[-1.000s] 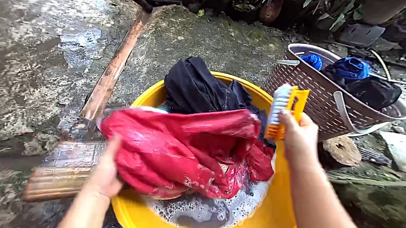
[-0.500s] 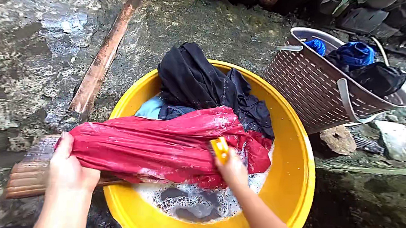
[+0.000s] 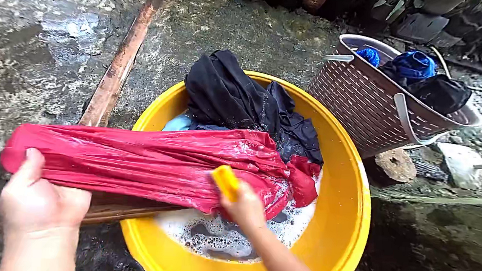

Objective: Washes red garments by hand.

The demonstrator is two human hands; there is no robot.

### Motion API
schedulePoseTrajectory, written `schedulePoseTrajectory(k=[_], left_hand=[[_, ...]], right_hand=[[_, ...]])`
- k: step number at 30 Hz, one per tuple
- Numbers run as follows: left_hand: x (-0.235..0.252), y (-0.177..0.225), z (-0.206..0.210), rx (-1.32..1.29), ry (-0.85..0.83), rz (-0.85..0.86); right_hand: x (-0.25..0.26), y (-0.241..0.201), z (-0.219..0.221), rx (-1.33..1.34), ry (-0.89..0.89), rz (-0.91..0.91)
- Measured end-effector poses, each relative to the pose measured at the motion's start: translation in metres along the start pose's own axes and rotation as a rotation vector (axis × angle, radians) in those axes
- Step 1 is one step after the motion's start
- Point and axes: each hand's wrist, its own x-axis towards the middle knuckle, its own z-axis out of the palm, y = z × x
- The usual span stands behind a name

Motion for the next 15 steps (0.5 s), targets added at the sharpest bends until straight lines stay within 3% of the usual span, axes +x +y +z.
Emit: schedulePoseTrajectory(k=[2, 4, 6, 8, 11, 15], left_hand=[[-0.001, 0.002, -0.004, 0.018, 0.012, 0.028], [-0.004, 0.003, 0.001, 0.105, -0.063, 0.068], [-0.014, 0.007, 0.006, 0.226, -0.181, 0.112], [-0.030, 0.019, 0.020, 0.384, -0.299, 0.193], [-0.055, 0.039, 0.042, 0.594, -0.452, 0.296], [-0.071, 0.070, 0.035, 0.737, -0.575, 0.288]], right_hand=[[0.022, 0.068, -0.034, -0.046, -0.086, 0.275], [0.030, 0.118, -0.060, 0.133, -0.053, 0.479], [0.022, 0.135, -0.067, 0.475, 0.029, 0.663], [0.012, 0.121, -0.062, 0.723, -0.052, 0.796], [0.011, 0.107, -0.043, 0.939, -0.196, 0.807], [0.011, 0.111, -0.078, 1.283, -0.040, 0.570]])
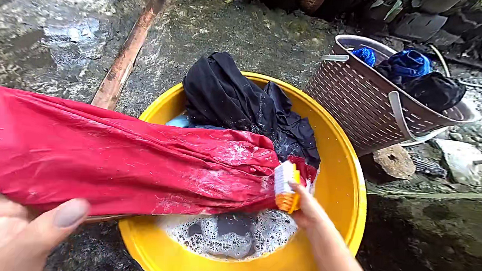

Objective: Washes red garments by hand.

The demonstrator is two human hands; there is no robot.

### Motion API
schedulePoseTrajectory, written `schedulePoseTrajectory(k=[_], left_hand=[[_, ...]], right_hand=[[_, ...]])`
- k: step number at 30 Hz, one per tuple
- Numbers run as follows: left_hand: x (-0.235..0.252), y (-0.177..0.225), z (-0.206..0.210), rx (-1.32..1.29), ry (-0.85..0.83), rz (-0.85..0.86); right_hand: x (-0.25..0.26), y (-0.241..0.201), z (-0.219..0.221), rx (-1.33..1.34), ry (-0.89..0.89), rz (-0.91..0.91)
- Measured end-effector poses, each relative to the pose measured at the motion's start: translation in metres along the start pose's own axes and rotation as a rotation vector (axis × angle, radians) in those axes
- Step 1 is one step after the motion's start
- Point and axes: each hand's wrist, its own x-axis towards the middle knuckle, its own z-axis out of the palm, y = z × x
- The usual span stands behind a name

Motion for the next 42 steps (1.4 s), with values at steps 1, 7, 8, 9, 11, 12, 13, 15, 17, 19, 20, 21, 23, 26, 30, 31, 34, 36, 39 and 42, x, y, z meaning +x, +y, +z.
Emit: schedulePoseTrajectory(k=[1, 7, 8, 9, 11, 12, 13, 15, 17, 19, 20, 21, 23, 26, 30, 31, 34, 36, 39, 42], left_hand=[[-0.004, 0.007, -0.005, -0.022, -0.022, -0.021], [0.007, 0.050, 0.012, -0.206, 0.523, -0.605], [0.003, 0.015, -0.007, -0.377, 0.408, -0.512], [0.006, -0.016, -0.008, -0.536, 0.372, -0.456], [0.016, -0.052, 0.032, -0.738, 0.372, -0.480], [0.017, -0.064, 0.055, -0.772, 0.312, -0.516], [0.015, -0.074, 0.074, -0.747, 0.277, -0.579], [0.007, -0.086, 0.094, -0.640, 0.219, -0.669], [0.005, -0.083, 0.099, -0.552, 0.209, -0.709], [0.008, -0.075, 0.104, -0.535, 0.300, -0.741], [0.009, -0.073, 0.107, -0.548, 0.378, -0.777], [0.010, -0.072, 0.110, -0.562, 0.460, -0.819], [0.011, -0.071, 0.106, -0.606, 0.565, -0.854], [0.009, -0.069, 0.095, -0.663, 0.601, -0.831], [0.009, -0.067, 0.086, -0.637, 0.504, -0.813], [0.008, -0.066, 0.084, -0.664, 0.469, -0.815], [0.008, -0.068, 0.079, -0.746, 0.416, -0.803], [0.005, -0.068, 0.080, -0.674, 0.407, -0.839], [0.002, -0.064, 0.083, -0.493, 0.515, -0.838], [-0.002, -0.064, 0.062, -0.500, 0.536, -0.703]], right_hand=[[-0.005, -0.018, -0.012, 0.039, 0.014, -0.054], [-0.004, -0.113, -0.053, 0.253, 0.216, -0.301], [0.002, -0.121, -0.050, 0.285, 0.217, -0.311], [0.008, -0.126, -0.046, 0.308, 0.194, -0.309], [0.020, -0.127, -0.030, 0.237, 0.180, -0.278], [0.023, -0.123, -0.017, 0.121, 0.213, -0.274], [0.022, -0.117, 0.001, -0.026, 0.251, -0.306], [0.006, -0.094, 0.047, -0.323, 0.258, -0.429], [-0.028, -0.053, 0.105, -0.484, 0.070, -0.586], [-0.069, -0.005, 0.165, -0.656, -0.158, -0.719], [-0.084, 0.020, 0.189, -0.771, -0.253, -0.830], [-0.091, 0.042, 0.205, -0.864, -0.310, -0.954], [-0.074, 0.065, 0.206, -1.033, -0.278, -1.021], [-0.004, 0.042, 0.141, -1.273, -0.051, -0.669], [0.069, -0.005, 0.046, -1.419, 0.234, -0.388], [0.067, -0.011, 0.045, -1.388, 0.272, -0.349], [0.013, -0.011, 0.101, -1.044, 0.237, -0.440], [-0.052, 0.012, 0.162, -0.830, 0.014, -0.592], [-0.114, 0.069, 0.233, -0.767, -0.246, -1.021], [-0.066, 0.081, 0.217, -1.018, -0.207, -1.001]])
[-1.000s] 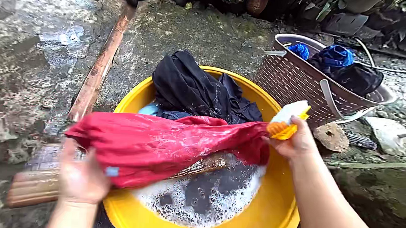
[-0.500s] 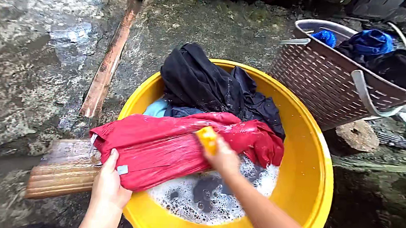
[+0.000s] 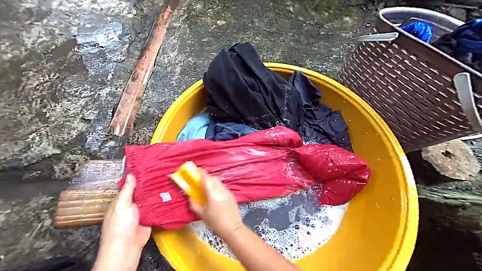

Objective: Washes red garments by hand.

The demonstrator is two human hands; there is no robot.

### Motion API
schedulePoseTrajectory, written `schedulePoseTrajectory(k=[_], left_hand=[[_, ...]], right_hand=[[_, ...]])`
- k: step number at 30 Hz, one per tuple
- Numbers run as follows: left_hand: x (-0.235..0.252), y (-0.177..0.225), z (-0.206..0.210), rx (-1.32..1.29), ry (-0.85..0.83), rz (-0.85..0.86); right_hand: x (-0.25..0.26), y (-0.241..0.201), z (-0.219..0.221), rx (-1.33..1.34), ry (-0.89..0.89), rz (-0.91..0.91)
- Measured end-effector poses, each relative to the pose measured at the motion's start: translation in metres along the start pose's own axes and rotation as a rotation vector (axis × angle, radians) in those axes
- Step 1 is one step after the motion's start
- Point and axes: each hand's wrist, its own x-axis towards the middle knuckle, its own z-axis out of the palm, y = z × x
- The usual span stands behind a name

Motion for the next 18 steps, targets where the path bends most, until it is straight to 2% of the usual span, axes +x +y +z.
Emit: schedulePoseTrajectory(k=[2, 5, 7, 11, 13, 16, 18], left_hand=[[-0.001, 0.011, -0.010, 0.002, -0.035, 0.090], [0.003, 0.027, -0.021, -0.010, -0.076, 0.231], [0.006, 0.037, -0.025, -0.042, -0.108, 0.258], [0.001, 0.068, -0.043, -0.071, -0.258, 0.244], [-0.011, 0.078, -0.041, -0.049, -0.412, 0.235], [-0.026, 0.088, -0.016, 0.073, -0.718, 0.186], [-0.040, 0.094, -0.003, 0.164, -0.894, 0.209]], right_hand=[[0.012, 0.074, -0.030, -0.160, -0.004, 0.227], [0.022, 0.177, -0.106, -0.335, -0.091, 0.625], [0.026, 0.211, -0.140, -0.357, -0.091, 0.686], [0.021, 0.212, -0.176, -0.135, 0.179, 0.558], [0.006, 0.218, -0.171, -0.056, 0.161, 0.588], [-0.002, 0.229, -0.155, 0.051, -0.010, 0.780], [0.001, 0.226, -0.163, 0.151, 0.039, 0.792]])
